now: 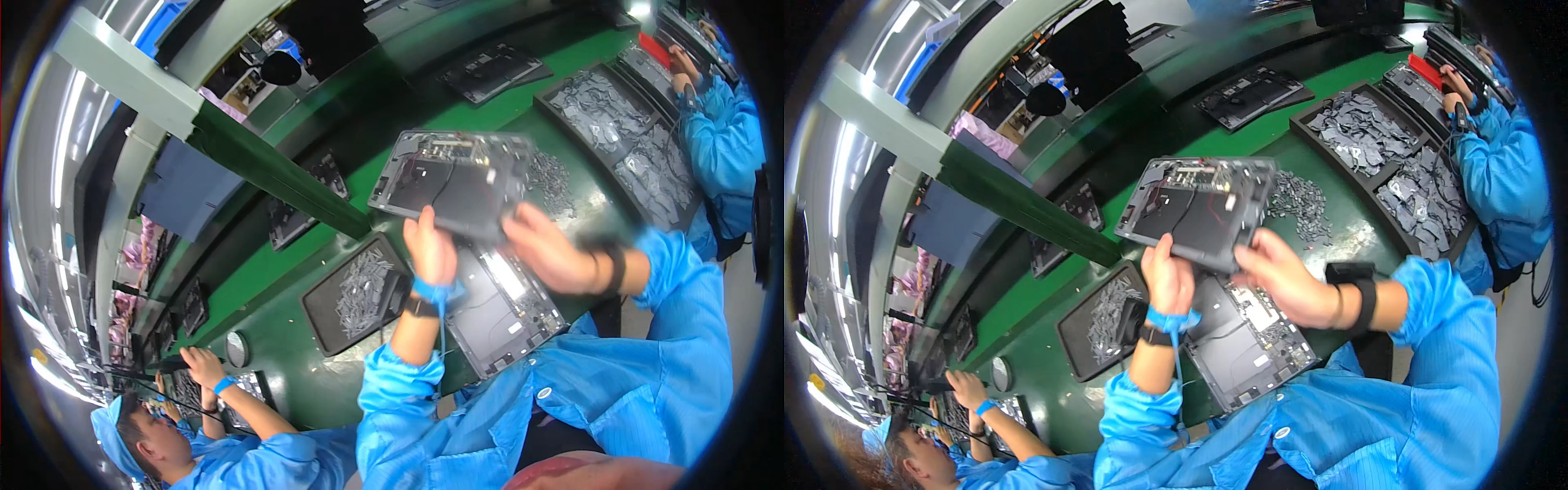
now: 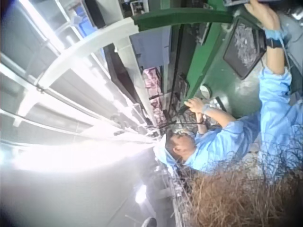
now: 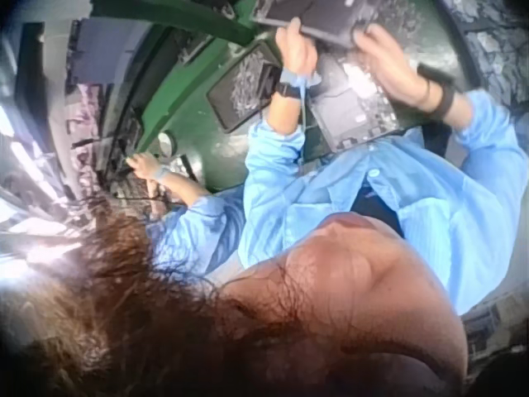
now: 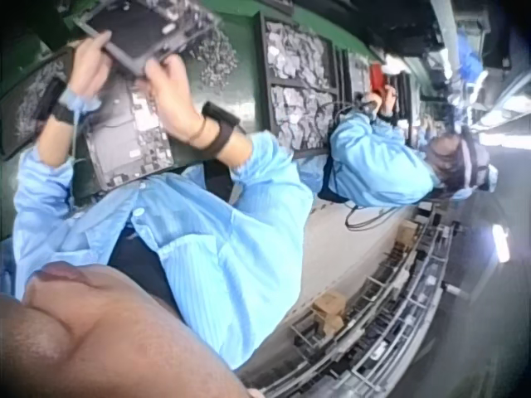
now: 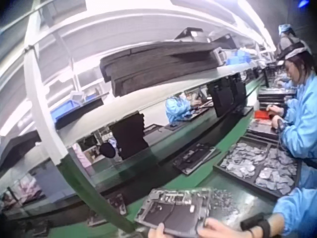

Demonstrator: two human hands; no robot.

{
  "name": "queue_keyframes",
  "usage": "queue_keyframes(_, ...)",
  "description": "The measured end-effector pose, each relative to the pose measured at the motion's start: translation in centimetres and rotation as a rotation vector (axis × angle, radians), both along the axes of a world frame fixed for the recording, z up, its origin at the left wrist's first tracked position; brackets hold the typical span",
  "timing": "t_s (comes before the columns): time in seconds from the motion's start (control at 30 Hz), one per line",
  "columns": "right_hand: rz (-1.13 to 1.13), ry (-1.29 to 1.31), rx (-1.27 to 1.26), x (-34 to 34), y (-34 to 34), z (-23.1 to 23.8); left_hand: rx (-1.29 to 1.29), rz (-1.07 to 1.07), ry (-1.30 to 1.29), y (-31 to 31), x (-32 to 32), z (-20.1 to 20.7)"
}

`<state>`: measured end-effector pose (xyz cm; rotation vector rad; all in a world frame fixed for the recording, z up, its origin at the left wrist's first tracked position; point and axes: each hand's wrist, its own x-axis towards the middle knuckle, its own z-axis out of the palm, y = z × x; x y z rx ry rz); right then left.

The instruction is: The person assembles the internal components of a laptop chassis by hand, installing internal cables, a circuit board, screws, and a thermal shield.

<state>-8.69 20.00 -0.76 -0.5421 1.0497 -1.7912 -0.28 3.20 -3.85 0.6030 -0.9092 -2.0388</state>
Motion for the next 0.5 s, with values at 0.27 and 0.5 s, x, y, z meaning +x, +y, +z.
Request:
queue_keyframes(0.27, 0.749, 0.87, 0.064, -3.2, 8.2, 5.5, -0.098, -0.115, -0.322, 6.0, 11.0, 0.5)
queue_keyframes(0.5, -0.081, 2.163, -0.172, -4.2, -2.5, 2.3, -0.111, -0.067, -0.449, 9.6, 12.8, -1.3)
